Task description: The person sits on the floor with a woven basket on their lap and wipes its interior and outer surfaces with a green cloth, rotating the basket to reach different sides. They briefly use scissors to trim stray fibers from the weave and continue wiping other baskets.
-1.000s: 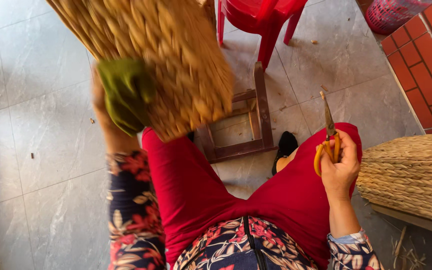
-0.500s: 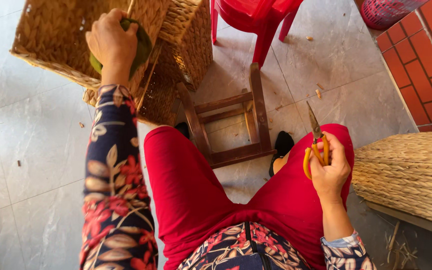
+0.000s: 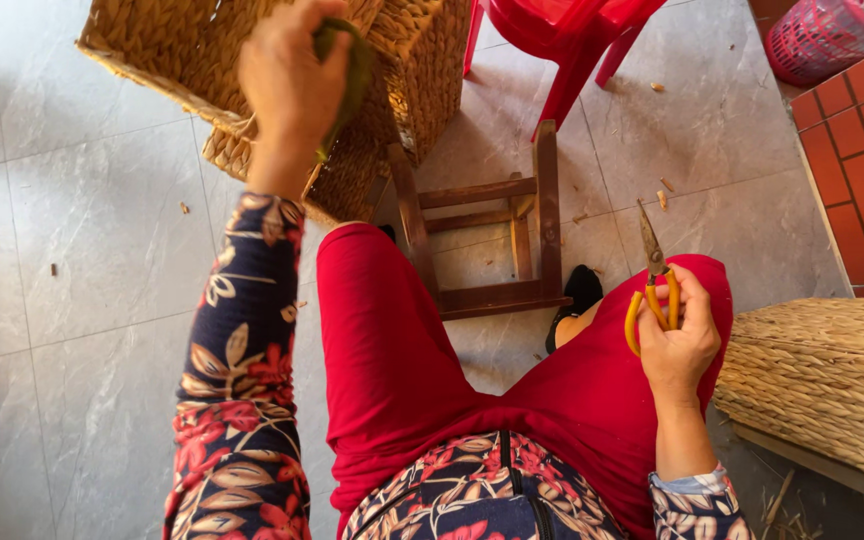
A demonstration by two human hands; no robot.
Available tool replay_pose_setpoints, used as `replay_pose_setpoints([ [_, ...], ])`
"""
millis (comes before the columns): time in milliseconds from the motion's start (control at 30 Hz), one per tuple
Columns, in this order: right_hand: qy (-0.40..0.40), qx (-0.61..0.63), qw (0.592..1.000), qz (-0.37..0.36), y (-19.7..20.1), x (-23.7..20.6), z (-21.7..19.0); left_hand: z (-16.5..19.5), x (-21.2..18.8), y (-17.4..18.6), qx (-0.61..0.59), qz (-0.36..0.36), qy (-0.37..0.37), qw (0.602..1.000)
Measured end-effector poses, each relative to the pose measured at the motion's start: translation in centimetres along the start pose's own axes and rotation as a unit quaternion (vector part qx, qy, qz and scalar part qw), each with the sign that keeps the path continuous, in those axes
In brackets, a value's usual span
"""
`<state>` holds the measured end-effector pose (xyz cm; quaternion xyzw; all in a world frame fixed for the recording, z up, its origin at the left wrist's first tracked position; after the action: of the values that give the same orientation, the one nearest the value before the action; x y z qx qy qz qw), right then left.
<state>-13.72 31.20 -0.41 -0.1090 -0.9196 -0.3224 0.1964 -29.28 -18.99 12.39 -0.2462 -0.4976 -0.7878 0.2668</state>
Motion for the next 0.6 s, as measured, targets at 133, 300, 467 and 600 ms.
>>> replay_pose_setpoints([
  [133,0.024,-0.036,0.999,-0.003,0.0,0.4,-0.1,1.2,-5.5,-3.2,-0.284,-0.088,0.103,0.949],
  [300,0.048,-0.057,0.997,-0.033,-0.7,0.6,-1.0,2.0,-16.4,-10.0,-0.579,-0.192,0.371,0.7],
  [467,0.075,-0.041,0.995,-0.053,-1.5,0.3,-2.3,3.4,-22.8,-12.6,-0.707,-0.173,0.5,0.469],
  [600,0.041,-0.015,0.998,-0.051,-2.4,0.5,-2.2,4.3,-21.8,-11.5,-0.657,-0.22,0.427,0.581],
])
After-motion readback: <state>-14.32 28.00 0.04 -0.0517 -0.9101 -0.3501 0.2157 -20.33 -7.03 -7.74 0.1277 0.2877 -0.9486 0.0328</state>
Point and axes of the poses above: each hand's wrist, its own x-axis towards the middle knuckle, its own y-axis out of the back of the hand, z = x × y, the point moved 10 cm from there along x, towards the middle knuckle, and after that the axes turned 4 degrees about y, right-handed, at the moved point
